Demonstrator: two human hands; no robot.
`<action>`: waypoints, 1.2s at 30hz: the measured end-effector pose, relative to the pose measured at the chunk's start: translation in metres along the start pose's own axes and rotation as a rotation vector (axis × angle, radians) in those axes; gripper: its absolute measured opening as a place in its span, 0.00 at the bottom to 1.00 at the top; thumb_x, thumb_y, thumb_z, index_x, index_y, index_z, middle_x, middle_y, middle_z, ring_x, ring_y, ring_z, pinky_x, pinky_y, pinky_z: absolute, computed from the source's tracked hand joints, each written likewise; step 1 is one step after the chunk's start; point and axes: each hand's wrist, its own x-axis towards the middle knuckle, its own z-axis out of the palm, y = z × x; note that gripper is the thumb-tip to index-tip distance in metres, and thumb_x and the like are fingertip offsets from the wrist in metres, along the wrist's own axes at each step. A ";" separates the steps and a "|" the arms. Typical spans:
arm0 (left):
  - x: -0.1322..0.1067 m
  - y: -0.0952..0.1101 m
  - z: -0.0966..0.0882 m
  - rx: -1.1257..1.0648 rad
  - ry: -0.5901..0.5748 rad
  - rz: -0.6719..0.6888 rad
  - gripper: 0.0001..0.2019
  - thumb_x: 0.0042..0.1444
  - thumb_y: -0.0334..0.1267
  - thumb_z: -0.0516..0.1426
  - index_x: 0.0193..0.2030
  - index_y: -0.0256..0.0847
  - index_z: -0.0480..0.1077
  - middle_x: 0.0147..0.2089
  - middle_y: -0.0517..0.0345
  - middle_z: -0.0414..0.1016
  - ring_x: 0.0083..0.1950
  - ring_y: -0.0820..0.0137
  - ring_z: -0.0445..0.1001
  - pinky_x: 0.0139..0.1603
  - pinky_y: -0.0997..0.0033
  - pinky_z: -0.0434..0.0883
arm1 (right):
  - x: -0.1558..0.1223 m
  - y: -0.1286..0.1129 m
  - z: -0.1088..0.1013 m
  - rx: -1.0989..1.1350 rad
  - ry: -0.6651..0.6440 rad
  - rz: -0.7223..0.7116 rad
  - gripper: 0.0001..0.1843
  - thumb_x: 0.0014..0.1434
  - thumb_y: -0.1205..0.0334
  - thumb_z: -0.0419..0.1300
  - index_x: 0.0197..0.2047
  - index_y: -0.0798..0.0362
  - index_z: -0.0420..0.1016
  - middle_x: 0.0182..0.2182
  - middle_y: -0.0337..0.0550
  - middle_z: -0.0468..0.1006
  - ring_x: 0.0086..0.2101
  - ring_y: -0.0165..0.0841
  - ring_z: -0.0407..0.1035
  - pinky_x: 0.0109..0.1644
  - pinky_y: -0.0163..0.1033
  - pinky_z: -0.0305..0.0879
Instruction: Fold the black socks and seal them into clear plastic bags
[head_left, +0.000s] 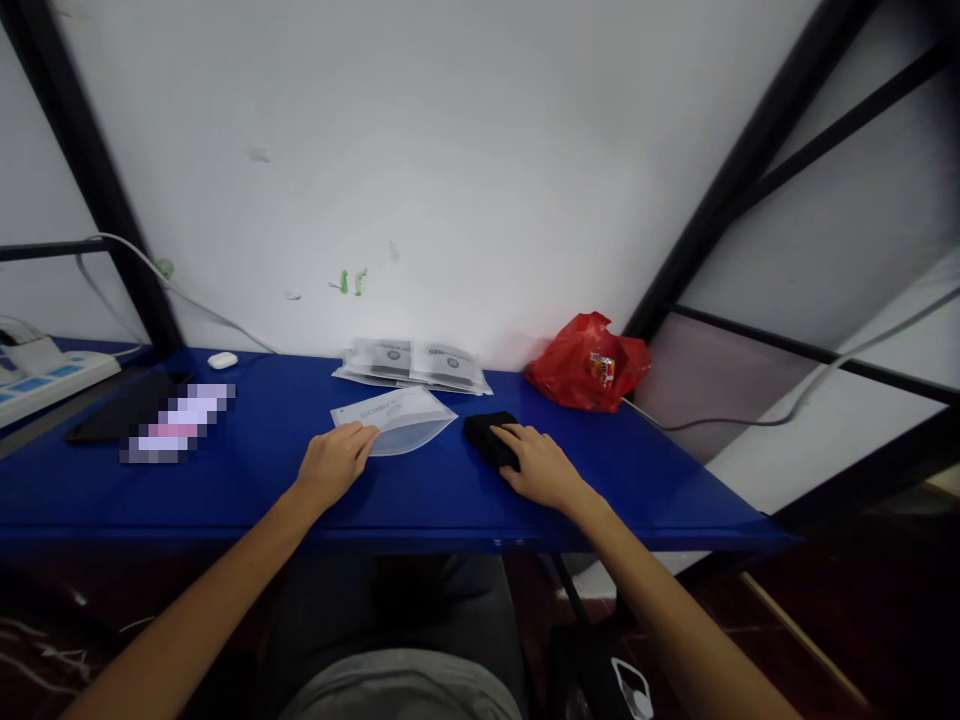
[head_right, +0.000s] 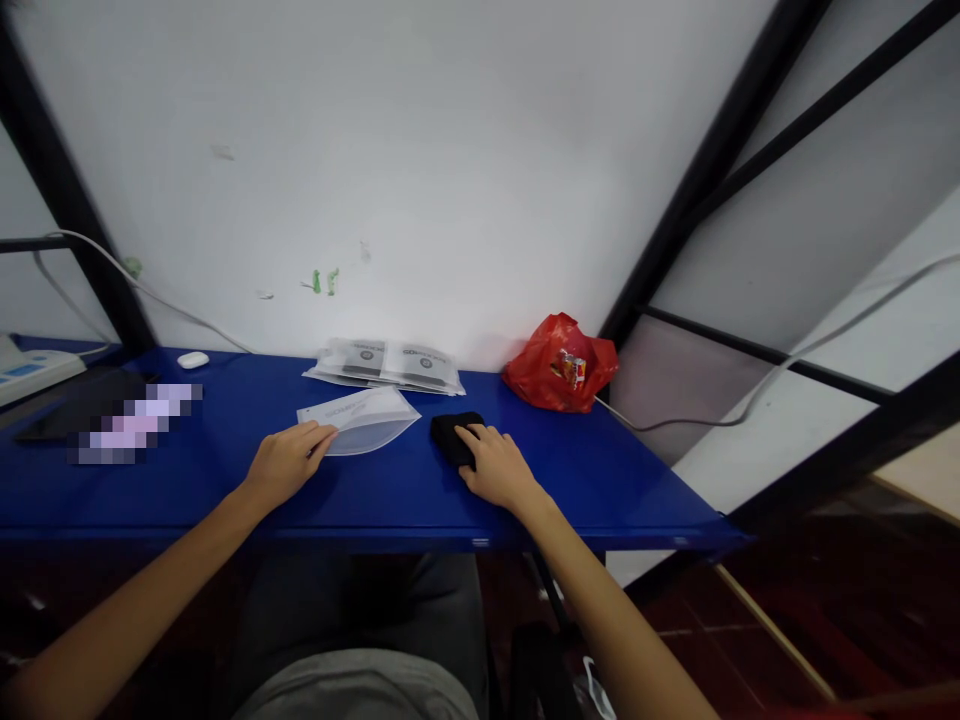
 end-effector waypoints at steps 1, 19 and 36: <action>0.000 0.000 0.000 0.002 0.005 0.001 0.12 0.64 0.38 0.48 0.41 0.44 0.74 0.33 0.60 0.76 0.35 0.71 0.74 0.30 0.75 0.63 | 0.001 -0.001 0.000 -0.027 0.013 -0.002 0.31 0.54 0.65 0.57 0.61 0.56 0.61 0.57 0.55 0.67 0.53 0.47 0.63 0.54 0.52 0.58; 0.001 0.000 0.001 0.005 0.081 0.026 0.11 0.63 0.38 0.50 0.40 0.42 0.74 0.31 0.60 0.76 0.32 0.71 0.73 0.27 0.75 0.61 | 0.021 0.011 0.005 0.056 -0.050 -0.161 0.37 0.42 0.78 0.55 0.59 0.64 0.61 0.59 0.61 0.64 0.59 0.43 0.58 0.61 0.45 0.56; 0.009 0.014 -0.009 0.108 0.054 0.067 0.11 0.62 0.32 0.48 0.36 0.39 0.71 0.34 0.54 0.72 0.37 0.67 0.70 0.36 0.70 0.66 | 0.033 0.011 0.008 -0.030 0.004 -0.161 0.26 0.45 0.81 0.54 0.48 0.57 0.67 0.46 0.52 0.74 0.50 0.39 0.66 0.60 0.48 0.53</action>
